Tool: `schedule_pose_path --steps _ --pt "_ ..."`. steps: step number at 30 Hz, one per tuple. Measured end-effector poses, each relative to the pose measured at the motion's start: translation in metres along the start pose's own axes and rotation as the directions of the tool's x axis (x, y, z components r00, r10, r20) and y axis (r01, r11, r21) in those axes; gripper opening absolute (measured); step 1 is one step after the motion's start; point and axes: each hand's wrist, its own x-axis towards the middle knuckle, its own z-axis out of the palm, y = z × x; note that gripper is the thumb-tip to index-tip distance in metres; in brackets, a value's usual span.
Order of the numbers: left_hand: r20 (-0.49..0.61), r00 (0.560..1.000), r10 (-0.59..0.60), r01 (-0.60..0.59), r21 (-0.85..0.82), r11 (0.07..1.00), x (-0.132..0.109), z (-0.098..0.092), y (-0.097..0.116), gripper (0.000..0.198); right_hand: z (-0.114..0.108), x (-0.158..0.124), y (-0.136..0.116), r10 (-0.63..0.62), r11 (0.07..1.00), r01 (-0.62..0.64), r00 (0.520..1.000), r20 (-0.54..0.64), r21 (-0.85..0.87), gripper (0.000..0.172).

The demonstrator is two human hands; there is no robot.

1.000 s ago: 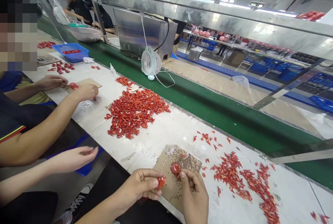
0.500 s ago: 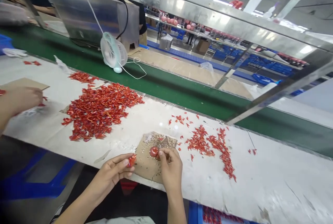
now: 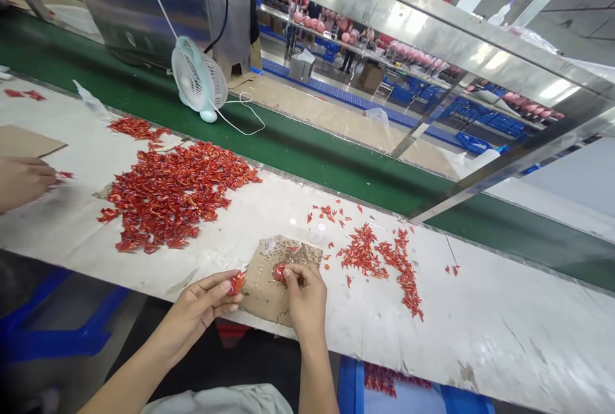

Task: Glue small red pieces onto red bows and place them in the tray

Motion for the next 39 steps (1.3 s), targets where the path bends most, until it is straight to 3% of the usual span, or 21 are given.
schedule_pose_path --steps 4,8,13,16,21,25,39 --pt "0.028 0.999 -0.014 0.014 -0.006 1.0 0.0 0.005 0.003 0.048 0.0 -0.001 -0.004 -0.007 1.0 0.007 1.0 -0.01 0.0 0.02" --pt "0.06 0.998 -0.026 0.026 -0.007 1.0 0.0 0.009 0.004 0.046 0.0 -0.005 -0.009 0.047 0.983 -0.052 0.998 0.033 0.174 0.022" --pt "0.089 0.994 -0.061 0.063 -0.024 0.998 -0.001 0.011 0.005 0.047 0.004 -0.013 -0.019 0.086 0.81 -0.164 0.983 0.163 0.563 0.019" --pt "0.121 0.99 -0.076 0.082 -0.041 0.996 -0.003 0.014 0.007 0.045 0.009 -0.019 -0.03 0.017 0.734 -0.15 0.979 0.203 0.663 0.014" --pt "0.191 0.979 -0.072 0.089 -0.083 0.993 -0.007 0.017 0.011 0.041 0.013 -0.026 -0.053 -0.16 0.855 0.029 0.964 0.211 0.518 0.006" --pt "0.243 0.968 -0.062 0.094 -0.123 0.988 -0.007 0.013 0.014 0.038 0.013 -0.028 -0.063 -0.232 0.895 0.107 0.941 0.245 0.433 0.005" --pt "0.287 0.956 -0.063 0.095 -0.101 0.99 -0.01 0.001 0.014 0.035 0.03 -0.032 -0.06 -0.261 0.938 0.172 0.923 0.283 0.302 0.007"
